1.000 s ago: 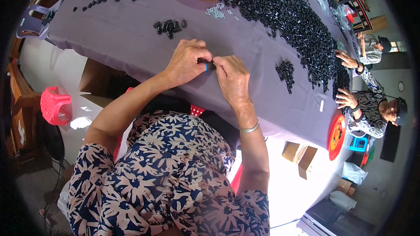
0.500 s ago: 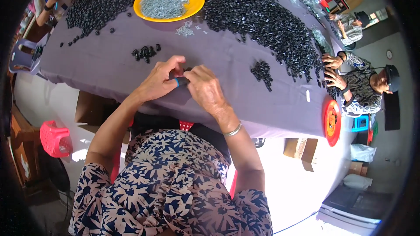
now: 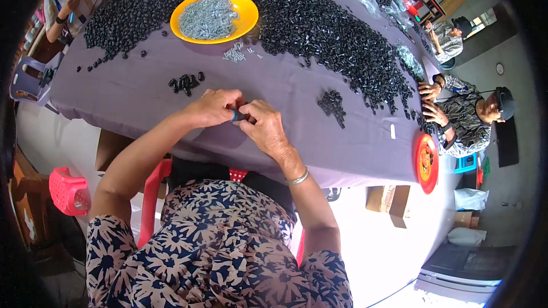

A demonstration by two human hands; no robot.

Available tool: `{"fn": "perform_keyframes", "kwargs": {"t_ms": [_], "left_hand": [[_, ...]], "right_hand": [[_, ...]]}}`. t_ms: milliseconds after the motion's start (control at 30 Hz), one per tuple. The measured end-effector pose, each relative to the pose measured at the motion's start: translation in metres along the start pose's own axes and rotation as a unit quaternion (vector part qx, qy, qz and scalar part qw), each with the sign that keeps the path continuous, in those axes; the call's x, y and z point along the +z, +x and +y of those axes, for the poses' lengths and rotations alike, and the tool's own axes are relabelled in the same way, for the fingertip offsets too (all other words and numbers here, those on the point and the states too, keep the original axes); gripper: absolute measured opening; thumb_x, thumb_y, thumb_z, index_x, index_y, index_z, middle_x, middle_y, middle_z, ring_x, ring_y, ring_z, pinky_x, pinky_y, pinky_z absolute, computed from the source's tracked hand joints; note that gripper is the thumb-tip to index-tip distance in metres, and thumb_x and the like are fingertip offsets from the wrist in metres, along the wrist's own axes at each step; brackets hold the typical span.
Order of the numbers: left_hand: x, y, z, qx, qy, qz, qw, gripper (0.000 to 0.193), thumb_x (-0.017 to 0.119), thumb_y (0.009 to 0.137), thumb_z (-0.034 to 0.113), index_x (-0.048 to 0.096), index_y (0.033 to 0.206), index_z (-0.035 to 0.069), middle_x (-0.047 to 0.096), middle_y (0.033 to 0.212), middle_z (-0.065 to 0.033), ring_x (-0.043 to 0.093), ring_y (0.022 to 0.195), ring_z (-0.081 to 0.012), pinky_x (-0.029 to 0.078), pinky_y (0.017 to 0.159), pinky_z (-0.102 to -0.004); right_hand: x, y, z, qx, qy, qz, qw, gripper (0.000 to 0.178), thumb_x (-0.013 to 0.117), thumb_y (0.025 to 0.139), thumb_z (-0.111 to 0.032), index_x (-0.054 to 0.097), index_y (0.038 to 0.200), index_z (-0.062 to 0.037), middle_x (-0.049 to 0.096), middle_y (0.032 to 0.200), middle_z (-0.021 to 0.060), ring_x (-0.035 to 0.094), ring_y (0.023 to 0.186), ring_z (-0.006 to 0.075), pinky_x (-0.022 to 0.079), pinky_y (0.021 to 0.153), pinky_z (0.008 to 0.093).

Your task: The person repeatedly assembles small plastic components by inserting metal screws into them by hand.

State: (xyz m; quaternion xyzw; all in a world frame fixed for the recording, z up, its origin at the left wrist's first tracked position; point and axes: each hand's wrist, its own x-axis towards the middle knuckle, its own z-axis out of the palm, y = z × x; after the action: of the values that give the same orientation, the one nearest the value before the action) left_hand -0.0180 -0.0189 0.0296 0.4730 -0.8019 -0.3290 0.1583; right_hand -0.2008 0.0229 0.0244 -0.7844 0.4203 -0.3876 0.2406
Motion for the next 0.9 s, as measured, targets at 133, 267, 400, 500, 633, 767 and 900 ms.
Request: {"fn": "perform_keyframes", "kwargs": {"t_ms": [133, 267, 400, 500, 633, 767, 900], "left_hand": [[-0.015, 0.010, 0.011, -0.053, -0.052, -0.059, 0.996, 0.029, 0.068, 0.073, 0.012, 0.064, 0.101, 0.006, 0.069, 0.084, -0.0073, 0.065, 0.077, -0.0203, 0.050, 0.068, -0.0338], [-0.025, 0.016, 0.020, -0.095, -0.036, -0.139, 0.985, 0.038, 0.063, 0.073, 0.014, 0.066, 0.110, 0.010, 0.069, 0.109, -0.0100, 0.065, 0.105, -0.0275, 0.050, 0.089, -0.0389], [-0.021, 0.018, 0.012, -0.083, -0.034, -0.093, 0.992, 0.033, 0.073, 0.069, 0.011, 0.066, 0.099, 0.002, 0.069, 0.084, -0.0096, 0.065, 0.077, -0.0190, 0.050, 0.069, -0.0330], [-0.017, 0.022, 0.007, -0.053, -0.010, -0.094, 0.994, 0.034, 0.072, 0.068, 0.012, 0.065, 0.100, 0.002, 0.070, 0.088, -0.0111, 0.066, 0.081, -0.0214, 0.051, 0.071, -0.0343], [-0.018, 0.019, 0.010, -0.018, 0.016, -0.092, 0.995, 0.033, 0.070, 0.070, 0.013, 0.064, 0.101, 0.002, 0.070, 0.090, -0.0123, 0.066, 0.083, -0.0242, 0.051, 0.073, -0.0355], [-0.003, 0.005, 0.003, 0.006, -0.022, -0.063, 0.998, 0.027, 0.062, 0.073, 0.009, 0.063, 0.099, 0.002, 0.065, 0.087, -0.0141, 0.064, 0.082, -0.0300, 0.050, 0.073, -0.0403], [0.024, -0.017, 0.013, 0.124, 0.000, 0.142, 0.982, 0.023, 0.059, 0.070, 0.000, 0.062, 0.093, 0.002, 0.056, 0.087, -0.0131, 0.058, 0.081, -0.0358, 0.047, 0.071, -0.0450]], "right_hand": [[0.003, 0.002, 0.004, -0.005, -0.010, 0.001, 1.000, 0.021, 0.075, 0.070, 0.001, 0.063, 0.088, -0.0001, 0.057, 0.073, 0.0066, 0.054, 0.055, 0.0142, 0.046, 0.055, 0.0293], [0.001, 0.005, 0.000, 0.006, -0.013, -0.001, 1.000, 0.021, 0.078, 0.071, -0.002, 0.062, 0.085, -0.0005, 0.056, 0.070, 0.0054, 0.052, 0.054, 0.0139, 0.045, 0.053, 0.0300], [0.003, 0.009, 0.000, -0.002, -0.039, -0.019, 0.999, 0.021, 0.078, 0.070, -0.001, 0.061, 0.083, -0.0004, 0.055, 0.069, 0.0061, 0.052, 0.056, 0.0153, 0.045, 0.055, 0.0312], [0.002, 0.008, 0.002, 0.007, -0.025, -0.030, 0.999, 0.022, 0.077, 0.069, -0.001, 0.062, 0.084, -0.0001, 0.056, 0.071, 0.0070, 0.054, 0.058, 0.0171, 0.045, 0.056, 0.0329], [0.004, 0.004, 0.002, -0.021, -0.038, -0.003, 0.999, 0.024, 0.076, 0.069, 0.000, 0.062, 0.089, -0.0004, 0.056, 0.073, 0.0076, 0.055, 0.059, 0.0180, 0.046, 0.057, 0.0340], [0.001, 0.003, -0.002, -0.005, -0.014, 0.009, 1.000, 0.027, 0.072, 0.070, 0.002, 0.061, 0.094, -0.0012, 0.058, 0.077, 0.0091, 0.057, 0.062, 0.0225, 0.048, 0.060, 0.0358], [0.003, -0.003, -0.003, 0.036, 0.005, 0.042, 0.998, 0.027, 0.066, 0.070, 0.006, 0.057, 0.094, -0.0017, 0.058, 0.079, 0.0114, 0.059, 0.068, 0.0271, 0.048, 0.064, 0.0376]]}}
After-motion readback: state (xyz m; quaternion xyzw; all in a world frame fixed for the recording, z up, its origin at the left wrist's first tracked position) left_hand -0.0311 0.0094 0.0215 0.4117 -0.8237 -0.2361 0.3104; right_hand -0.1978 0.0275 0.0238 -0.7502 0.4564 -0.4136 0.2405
